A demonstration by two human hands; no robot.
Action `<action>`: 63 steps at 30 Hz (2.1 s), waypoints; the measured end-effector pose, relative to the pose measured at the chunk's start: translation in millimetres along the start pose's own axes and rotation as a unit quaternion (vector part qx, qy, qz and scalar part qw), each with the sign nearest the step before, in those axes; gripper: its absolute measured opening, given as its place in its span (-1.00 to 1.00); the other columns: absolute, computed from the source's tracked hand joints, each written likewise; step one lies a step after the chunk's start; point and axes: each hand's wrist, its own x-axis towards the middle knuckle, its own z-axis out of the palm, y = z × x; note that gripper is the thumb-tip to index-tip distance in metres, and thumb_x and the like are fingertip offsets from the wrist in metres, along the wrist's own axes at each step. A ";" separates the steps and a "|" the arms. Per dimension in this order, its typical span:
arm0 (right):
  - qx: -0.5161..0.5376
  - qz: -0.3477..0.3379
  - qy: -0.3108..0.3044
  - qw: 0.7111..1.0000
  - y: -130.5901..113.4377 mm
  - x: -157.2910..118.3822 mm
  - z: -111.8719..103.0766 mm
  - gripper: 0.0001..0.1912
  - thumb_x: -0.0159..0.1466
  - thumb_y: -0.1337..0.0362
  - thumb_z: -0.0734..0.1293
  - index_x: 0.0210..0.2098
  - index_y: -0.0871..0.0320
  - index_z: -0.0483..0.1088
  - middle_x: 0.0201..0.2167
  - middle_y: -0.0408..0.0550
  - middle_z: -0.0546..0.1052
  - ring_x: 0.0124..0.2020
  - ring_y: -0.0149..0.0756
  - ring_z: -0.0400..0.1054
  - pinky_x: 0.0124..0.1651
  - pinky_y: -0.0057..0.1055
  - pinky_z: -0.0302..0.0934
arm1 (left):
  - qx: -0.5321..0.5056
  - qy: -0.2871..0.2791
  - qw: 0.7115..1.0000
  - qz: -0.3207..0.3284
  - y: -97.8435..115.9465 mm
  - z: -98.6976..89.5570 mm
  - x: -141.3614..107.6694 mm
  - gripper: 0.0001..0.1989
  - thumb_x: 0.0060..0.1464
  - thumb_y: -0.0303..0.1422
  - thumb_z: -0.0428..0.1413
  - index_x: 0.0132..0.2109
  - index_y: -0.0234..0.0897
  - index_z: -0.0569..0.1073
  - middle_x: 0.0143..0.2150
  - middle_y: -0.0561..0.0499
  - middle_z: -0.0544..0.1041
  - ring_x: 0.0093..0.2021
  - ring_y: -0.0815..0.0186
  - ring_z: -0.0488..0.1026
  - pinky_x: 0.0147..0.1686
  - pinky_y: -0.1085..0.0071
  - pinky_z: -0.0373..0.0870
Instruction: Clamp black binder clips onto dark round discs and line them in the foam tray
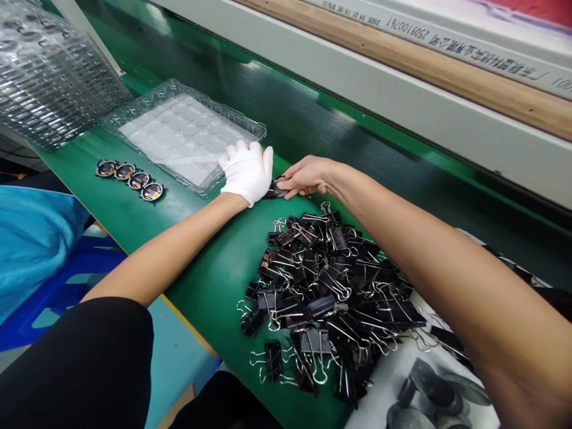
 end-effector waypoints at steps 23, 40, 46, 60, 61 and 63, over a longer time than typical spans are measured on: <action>0.225 -0.041 -0.004 0.973 43.1 -134.8 -48.5 -0.79 0.29 0.55 0.42 -0.17 0.15 0.50 -0.25 -0.01 0.68 -0.21 -0.34 0.62 -0.29 -0.60 0.46 | -0.203 -0.311 0.888 0.270 -24.2 -61.5 -49.0 -0.60 0.23 0.06 0.06 -0.29 -0.19 0.46 -0.39 0.07 0.53 -0.39 0.29 0.37 -0.36 0.39 0.19; 0.457 -0.279 0.109 0.837 157.2 -331.6 45.8 -0.52 0.00 0.26 0.70 -0.10 0.07 0.59 -0.14 -0.10 0.67 -0.28 -0.42 0.56 -0.17 -0.48 0.48 | -0.562 -0.083 0.783 0.253 74.6 -145.6 -169.5 -0.63 0.27 -0.16 0.12 -0.44 -0.22 0.29 -0.51 0.14 0.24 -0.47 0.41 0.17 -0.45 0.43 0.14; 0.453 -0.298 0.190 0.818 213.4 -387.8 72.0 -0.66 0.12 0.26 0.64 -0.12 0.07 0.60 -0.22 -0.08 0.66 -0.28 -0.37 0.53 -0.20 -0.44 0.44 | -0.437 -0.243 0.763 0.410 93.7 -157.7 -243.8 -0.70 0.27 -0.23 0.01 -0.42 -0.23 0.35 -0.52 0.12 0.31 -0.49 0.40 0.21 -0.41 0.40 0.15; 0.471 -0.273 0.240 0.804 251.7 -426.5 92.0 -0.64 0.18 0.28 0.60 -0.04 0.05 0.54 -0.06 -0.04 0.64 -0.14 -0.26 0.58 -0.09 -0.38 0.49 | -0.234 -0.321 0.737 0.547 101.0 -171.8 -266.2 -0.63 0.02 -0.19 0.16 -0.51 -0.23 0.14 -0.62 0.20 0.11 -0.57 0.48 -0.02 -0.52 0.46 -0.03; 0.503 -0.274 0.273 0.773 249.7 -424.3 95.1 -0.63 0.19 0.26 0.60 -0.04 0.04 0.53 -0.08 -0.05 0.65 -0.12 -0.24 0.58 -0.06 -0.33 0.50 | -0.249 -0.318 0.739 0.540 98.7 -167.3 -265.2 -0.63 0.03 -0.22 0.15 -0.51 -0.23 0.12 -0.62 0.21 0.08 -0.57 0.48 -0.02 -0.53 0.46 -0.03; 0.554 -0.268 0.319 0.720 244.5 -417.4 101.5 -0.63 0.19 0.23 0.60 -0.05 0.04 0.50 -0.13 -0.04 0.67 -0.08 -0.18 0.59 0.03 -0.23 0.50 | -0.280 -0.308 0.743 0.524 95.8 -158.8 -264.8 -0.65 0.04 -0.26 0.11 -0.52 -0.22 0.09 -0.61 0.21 0.04 -0.57 0.48 -0.04 -0.53 0.47 -0.02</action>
